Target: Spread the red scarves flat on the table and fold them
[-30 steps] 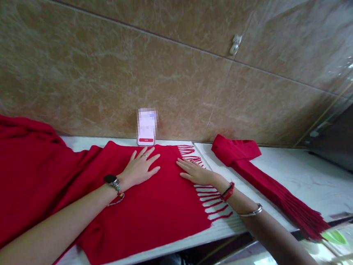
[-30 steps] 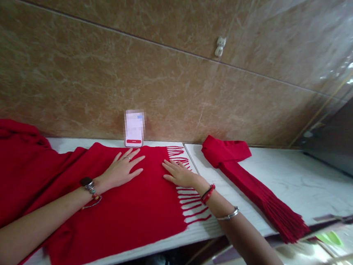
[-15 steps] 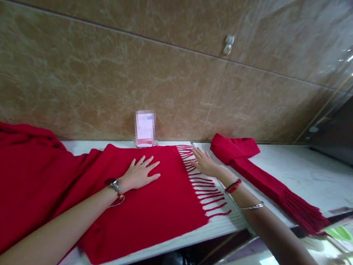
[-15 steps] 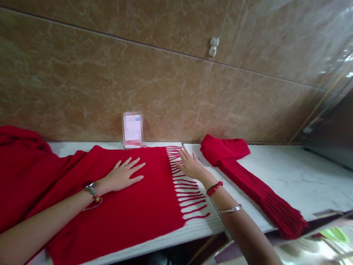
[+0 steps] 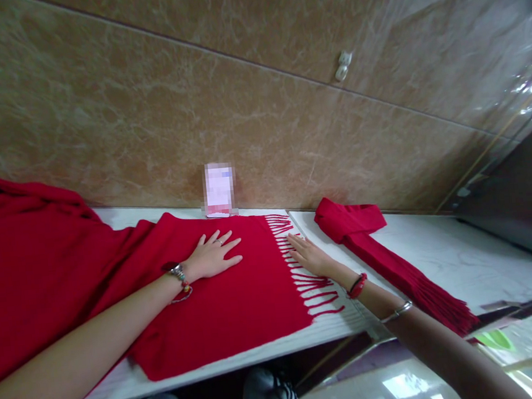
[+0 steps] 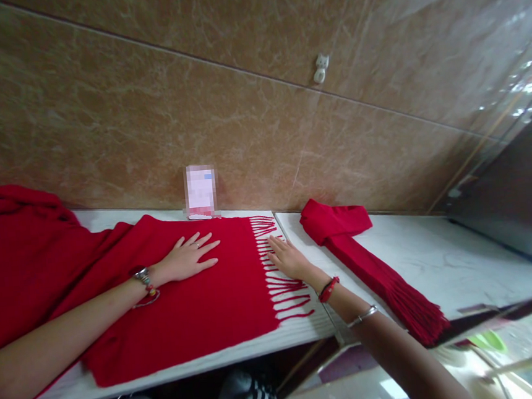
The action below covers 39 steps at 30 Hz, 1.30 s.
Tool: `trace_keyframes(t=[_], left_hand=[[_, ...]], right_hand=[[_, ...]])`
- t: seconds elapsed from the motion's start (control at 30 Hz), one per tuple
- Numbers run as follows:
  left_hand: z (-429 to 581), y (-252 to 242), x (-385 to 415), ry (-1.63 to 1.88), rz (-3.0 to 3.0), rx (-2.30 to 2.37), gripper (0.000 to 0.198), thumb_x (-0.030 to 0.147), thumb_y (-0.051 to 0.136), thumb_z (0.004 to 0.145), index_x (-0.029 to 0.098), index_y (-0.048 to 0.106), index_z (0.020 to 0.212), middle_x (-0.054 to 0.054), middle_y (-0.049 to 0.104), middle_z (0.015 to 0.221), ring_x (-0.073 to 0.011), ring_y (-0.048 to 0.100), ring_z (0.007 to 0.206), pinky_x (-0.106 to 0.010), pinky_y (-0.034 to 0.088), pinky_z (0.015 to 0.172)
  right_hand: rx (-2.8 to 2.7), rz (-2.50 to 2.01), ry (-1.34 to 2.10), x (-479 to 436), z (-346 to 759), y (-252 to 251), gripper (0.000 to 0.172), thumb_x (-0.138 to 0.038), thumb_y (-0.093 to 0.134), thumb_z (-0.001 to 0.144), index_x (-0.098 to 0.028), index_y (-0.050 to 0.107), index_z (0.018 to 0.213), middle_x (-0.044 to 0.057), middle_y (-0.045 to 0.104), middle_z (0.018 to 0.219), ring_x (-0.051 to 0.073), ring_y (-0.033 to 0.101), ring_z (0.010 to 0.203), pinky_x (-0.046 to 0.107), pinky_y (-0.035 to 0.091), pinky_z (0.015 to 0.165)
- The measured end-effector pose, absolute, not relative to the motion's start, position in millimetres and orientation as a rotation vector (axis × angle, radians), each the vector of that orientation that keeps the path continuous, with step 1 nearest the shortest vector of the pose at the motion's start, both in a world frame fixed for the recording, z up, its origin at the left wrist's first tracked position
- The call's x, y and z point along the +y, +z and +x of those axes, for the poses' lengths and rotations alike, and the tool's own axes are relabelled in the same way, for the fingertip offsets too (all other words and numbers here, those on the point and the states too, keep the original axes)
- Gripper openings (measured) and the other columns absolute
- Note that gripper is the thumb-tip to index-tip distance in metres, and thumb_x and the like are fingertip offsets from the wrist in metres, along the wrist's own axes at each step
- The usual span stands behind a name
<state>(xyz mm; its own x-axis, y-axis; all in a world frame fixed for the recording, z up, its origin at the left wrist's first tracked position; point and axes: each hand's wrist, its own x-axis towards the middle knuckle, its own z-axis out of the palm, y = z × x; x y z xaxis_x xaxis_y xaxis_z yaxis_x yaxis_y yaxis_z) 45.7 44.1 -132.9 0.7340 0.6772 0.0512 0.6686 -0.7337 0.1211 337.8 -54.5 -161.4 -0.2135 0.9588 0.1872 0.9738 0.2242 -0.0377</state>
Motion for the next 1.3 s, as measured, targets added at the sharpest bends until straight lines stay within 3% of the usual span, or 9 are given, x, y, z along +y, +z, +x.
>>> trace_keyframes(t=[0.27, 0.5, 0.77, 0.87, 1.0, 1.13, 1.3], left_hand=[[45.9, -133.5, 44.3, 0.181, 2.827, 1.064, 0.063, 0.064, 0.026, 0.080, 0.031, 0.030, 0.133, -0.005, 0.022, 0.143, -0.0332, 0.014, 0.130, -0.056, 0.011, 0.098], [45.0, -131.8, 42.1, 0.206, 2.811, 1.047, 0.063, 0.064, 0.027, 0.079, 0.030, 0.032, 0.133, -0.005, 0.022, 0.143, -0.0340, 0.013, 0.129, -0.058, 0.011, 0.098], [45.2, -135.4, 46.3, 0.218, 2.800, 1.039, 0.064, 0.065, 0.027, 0.078, 0.031, 0.032, 0.132, -0.005, 0.023, 0.143, -0.0340, 0.013, 0.129, -0.057, 0.010, 0.098], [45.3, -136.2, 47.3, 0.226, 2.814, 1.036, 0.063, 0.064, 0.026, 0.079, 0.031, 0.033, 0.132, -0.005, 0.024, 0.142, -0.0342, 0.015, 0.129, -0.057, 0.011, 0.097], [44.6, -136.1, 46.8, 0.224, 2.831, 1.041, 0.063, 0.064, 0.026, 0.079, 0.030, 0.034, 0.132, -0.006, 0.025, 0.142, -0.0346, 0.017, 0.128, -0.058, 0.012, 0.097], [44.4, -135.6, 46.4, 0.210, 2.836, 1.056, 0.063, 0.064, 0.025, 0.079, 0.031, 0.032, 0.132, -0.005, 0.024, 0.142, -0.0344, 0.016, 0.129, -0.058, 0.013, 0.097], [44.2, -134.7, 46.0, 0.205, 2.846, 1.054, 0.062, 0.063, 0.025, 0.080, 0.031, 0.033, 0.132, -0.005, 0.024, 0.142, -0.0343, 0.016, 0.129, -0.058, 0.013, 0.097]], right_hand=[[-2.160, -1.931, -0.069, -84.6, 332.5, -140.1, 0.056, -0.041, 0.019, 0.091, -0.009, 0.025, 0.135, 0.016, 0.025, 0.140, 0.024, 0.016, 0.131, 0.046, 0.021, 0.104], [-2.314, -1.801, -0.100, -103.3, 264.1, -150.8, 0.054, -0.041, 0.023, 0.090, -0.011, 0.027, 0.135, 0.016, 0.031, 0.138, 0.021, 0.024, 0.129, 0.044, 0.025, 0.103], [-2.214, -2.176, -0.209, -135.8, 337.1, -157.7, 0.049, -0.035, 0.017, 0.092, -0.016, 0.023, 0.137, 0.015, 0.029, 0.138, 0.025, 0.026, 0.127, 0.053, 0.031, 0.095], [-2.144, -2.239, -0.180, -138.8, 342.4, -150.2, 0.051, -0.037, 0.018, 0.091, -0.015, 0.021, 0.137, 0.016, 0.026, 0.139, 0.027, 0.022, 0.128, 0.055, 0.028, 0.096], [-2.160, -1.989, -0.183, -130.2, 297.8, -137.5, 0.052, -0.036, 0.018, 0.091, -0.017, 0.014, 0.139, 0.013, 0.020, 0.142, 0.023, 0.013, 0.131, 0.051, 0.023, 0.101], [-2.309, -1.842, -0.138, -125.6, 258.1, -141.3, 0.052, -0.036, 0.024, 0.091, -0.013, 0.020, 0.138, 0.013, 0.027, 0.140, 0.021, 0.019, 0.130, 0.044, 0.024, 0.103], [-2.347, -1.911, -0.227, -134.5, 299.2, -160.5, 0.049, -0.033, 0.023, 0.091, -0.018, 0.023, 0.137, 0.013, 0.030, 0.139, 0.022, 0.024, 0.128, 0.049, 0.031, 0.098]])
